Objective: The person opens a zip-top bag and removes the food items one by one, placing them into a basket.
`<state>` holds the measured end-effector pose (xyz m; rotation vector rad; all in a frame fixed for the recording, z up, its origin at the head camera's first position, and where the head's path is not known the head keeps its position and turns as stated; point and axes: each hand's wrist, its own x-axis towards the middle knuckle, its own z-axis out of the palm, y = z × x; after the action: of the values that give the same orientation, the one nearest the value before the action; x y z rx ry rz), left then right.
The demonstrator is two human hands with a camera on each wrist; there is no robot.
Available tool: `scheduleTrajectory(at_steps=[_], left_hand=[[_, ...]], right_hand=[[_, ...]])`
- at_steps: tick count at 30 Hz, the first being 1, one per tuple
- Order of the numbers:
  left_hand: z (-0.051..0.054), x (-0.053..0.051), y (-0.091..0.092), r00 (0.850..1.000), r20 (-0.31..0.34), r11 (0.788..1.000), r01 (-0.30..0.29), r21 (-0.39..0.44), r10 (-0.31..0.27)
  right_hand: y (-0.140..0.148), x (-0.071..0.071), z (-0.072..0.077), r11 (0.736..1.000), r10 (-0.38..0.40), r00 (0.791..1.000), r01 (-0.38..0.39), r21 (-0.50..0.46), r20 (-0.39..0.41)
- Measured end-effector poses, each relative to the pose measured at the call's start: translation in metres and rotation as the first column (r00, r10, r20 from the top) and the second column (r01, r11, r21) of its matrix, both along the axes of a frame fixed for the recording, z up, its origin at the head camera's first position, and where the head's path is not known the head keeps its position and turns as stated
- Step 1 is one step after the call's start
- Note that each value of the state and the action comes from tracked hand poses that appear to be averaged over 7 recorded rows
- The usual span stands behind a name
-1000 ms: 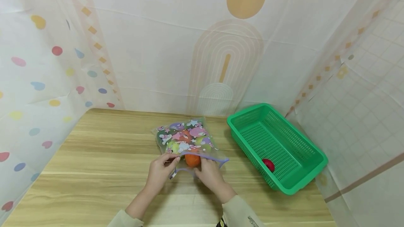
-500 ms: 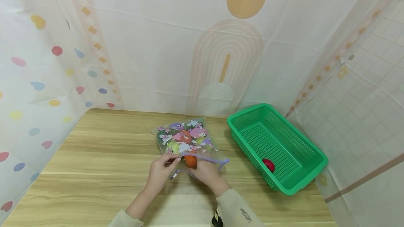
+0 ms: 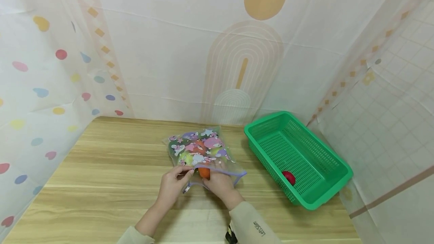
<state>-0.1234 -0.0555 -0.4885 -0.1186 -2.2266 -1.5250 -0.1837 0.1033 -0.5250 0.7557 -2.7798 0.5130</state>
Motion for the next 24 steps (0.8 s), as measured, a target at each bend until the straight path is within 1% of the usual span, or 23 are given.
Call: scheduleTrajectory(at_steps=[4, 7, 10, 12, 16, 18, 20, 24], left_hand=[[-0.001, 0.0, 0.0, 1.0, -0.006, 1.0, 0.001, 0.002, -0.001], [-0.001, 0.0, 0.0, 1.0, -0.015, 1.0, 0.003, -0.001, -0.003], [-0.002, 0.0, 0.0, 1.0, -0.019, 1.0, 0.004, -0.006, -0.004], [-0.001, 0.0, 0.0, 1.0, -0.013, 1.0, 0.004, -0.005, -0.004], [-0.001, 0.001, 0.0, 1.0, 0.004, 1.0, 0.005, 0.003, -0.005], [-0.001, 0.001, 0.0, 1.0, 0.005, 1.0, 0.002, 0.004, -0.002], [-0.001, 0.001, -0.001, 1.0, 0.001, 1.0, -0.001, 0.004, 0.001], [-0.001, 0.001, -0.002, 1.0, -0.008, 1.0, -0.002, -0.003, 0.002]], right_hand=[[0.0, -0.001, 0.0, 1.0, 0.015, 1.0, -0.015, -0.014, -0.012], [0.001, 0.001, 0.0, 0.999, 0.01, 1.0, -0.01, -0.048, 0.006], [0.002, 0.003, 0.001, 0.994, -0.015, 0.999, 0.019, -0.105, 0.041], [0.002, 0.006, 0.001, 0.986, -0.02, 0.997, 0.032, -0.161, 0.074], [0.004, 0.011, 0.001, 0.962, -0.031, 0.985, 0.076, -0.262, 0.171], [0.005, 0.012, 0.0, 0.949, -0.032, 0.98, 0.092, -0.301, 0.198], [0.006, 0.013, 0.0, 0.937, -0.034, 0.979, 0.101, -0.335, 0.199], [0.007, 0.016, 0.0, 0.916, -0.037, 0.983, 0.104, -0.387, 0.177]])
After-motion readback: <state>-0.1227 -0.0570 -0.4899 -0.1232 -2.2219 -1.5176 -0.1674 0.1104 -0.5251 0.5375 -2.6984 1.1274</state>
